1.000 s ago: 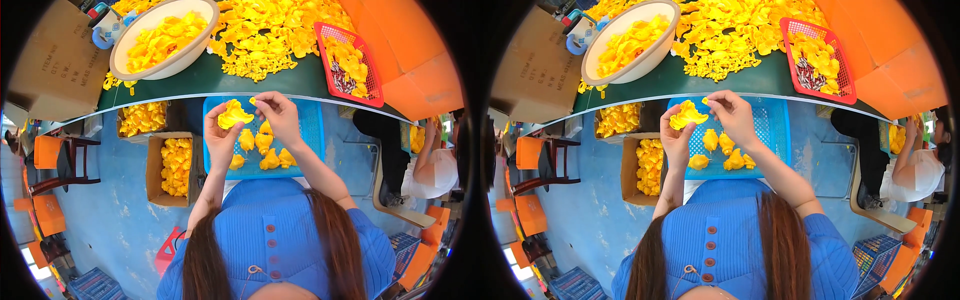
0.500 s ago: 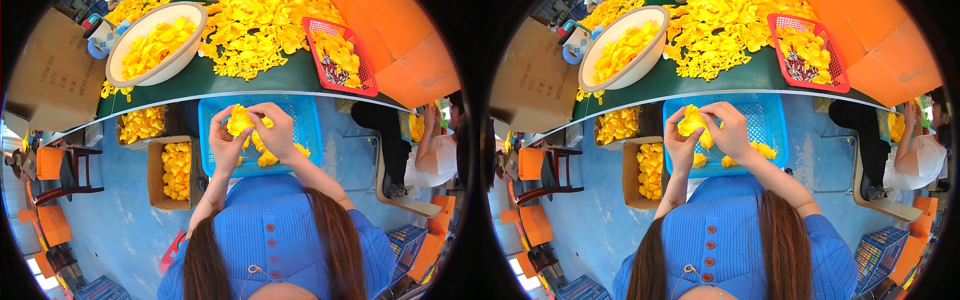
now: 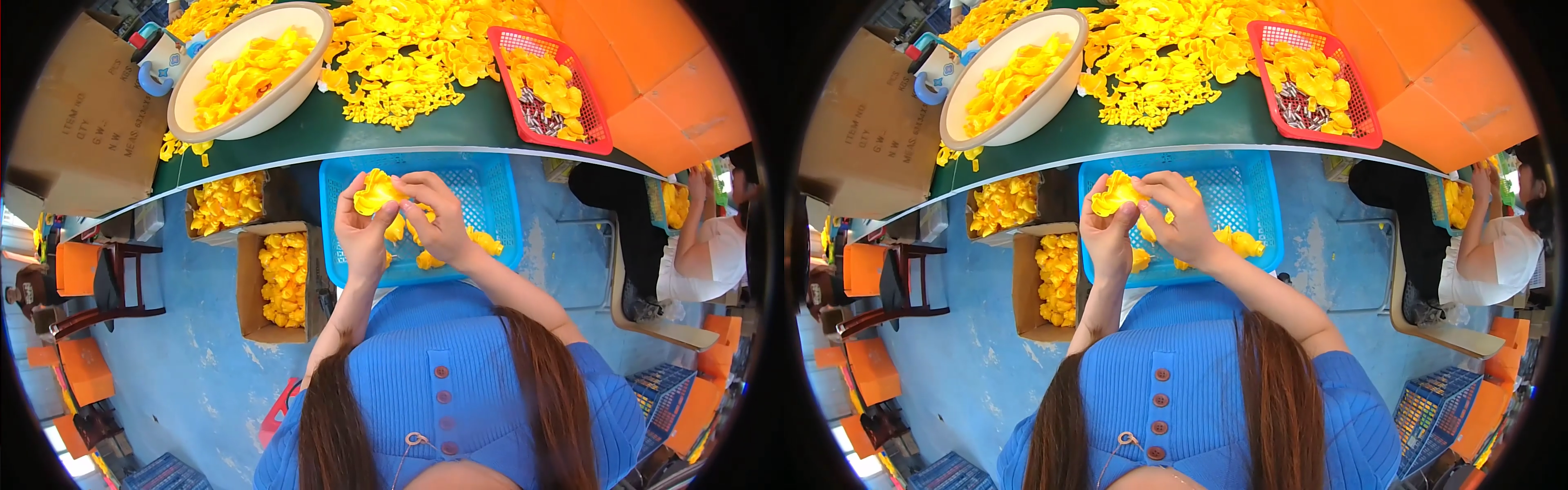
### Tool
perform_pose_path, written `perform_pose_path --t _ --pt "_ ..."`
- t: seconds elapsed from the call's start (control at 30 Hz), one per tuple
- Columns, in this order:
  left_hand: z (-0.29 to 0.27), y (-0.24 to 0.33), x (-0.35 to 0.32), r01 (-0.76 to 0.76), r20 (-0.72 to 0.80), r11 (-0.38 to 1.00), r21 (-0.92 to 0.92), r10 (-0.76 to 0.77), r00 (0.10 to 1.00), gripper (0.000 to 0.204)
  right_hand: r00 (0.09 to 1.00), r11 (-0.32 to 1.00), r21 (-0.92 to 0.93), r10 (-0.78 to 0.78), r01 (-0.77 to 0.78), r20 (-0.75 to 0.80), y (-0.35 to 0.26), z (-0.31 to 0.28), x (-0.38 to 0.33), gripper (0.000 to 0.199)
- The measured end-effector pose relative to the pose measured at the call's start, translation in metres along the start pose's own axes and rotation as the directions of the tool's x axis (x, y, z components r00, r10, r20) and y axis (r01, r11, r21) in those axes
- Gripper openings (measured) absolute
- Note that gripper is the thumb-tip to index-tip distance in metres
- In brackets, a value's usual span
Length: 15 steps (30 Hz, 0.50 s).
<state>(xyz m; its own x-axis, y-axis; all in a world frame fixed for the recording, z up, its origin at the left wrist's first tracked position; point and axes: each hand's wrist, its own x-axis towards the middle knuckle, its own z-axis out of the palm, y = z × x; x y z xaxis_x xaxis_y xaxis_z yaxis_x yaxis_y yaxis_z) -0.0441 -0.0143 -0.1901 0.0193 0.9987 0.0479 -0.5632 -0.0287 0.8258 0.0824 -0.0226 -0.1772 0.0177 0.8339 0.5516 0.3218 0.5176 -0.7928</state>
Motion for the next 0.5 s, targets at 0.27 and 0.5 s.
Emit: perform_pose_path --t 0.27,0.5 --pt "0.004 -0.001 0.000 0.035 -0.013 0.997 -0.074 -0.036 0.999 0.051 0.998 0.997 -0.063 -0.038 0.042 0.056 -0.001 -0.008 0.005 0.022" --pt "0.001 0.003 0.004 -0.071 0.040 0.986 0.154 0.065 0.997 0.051 0.972 0.970 -0.228 -0.135 0.089 -0.194 0.027 -0.086 0.060 0.020"
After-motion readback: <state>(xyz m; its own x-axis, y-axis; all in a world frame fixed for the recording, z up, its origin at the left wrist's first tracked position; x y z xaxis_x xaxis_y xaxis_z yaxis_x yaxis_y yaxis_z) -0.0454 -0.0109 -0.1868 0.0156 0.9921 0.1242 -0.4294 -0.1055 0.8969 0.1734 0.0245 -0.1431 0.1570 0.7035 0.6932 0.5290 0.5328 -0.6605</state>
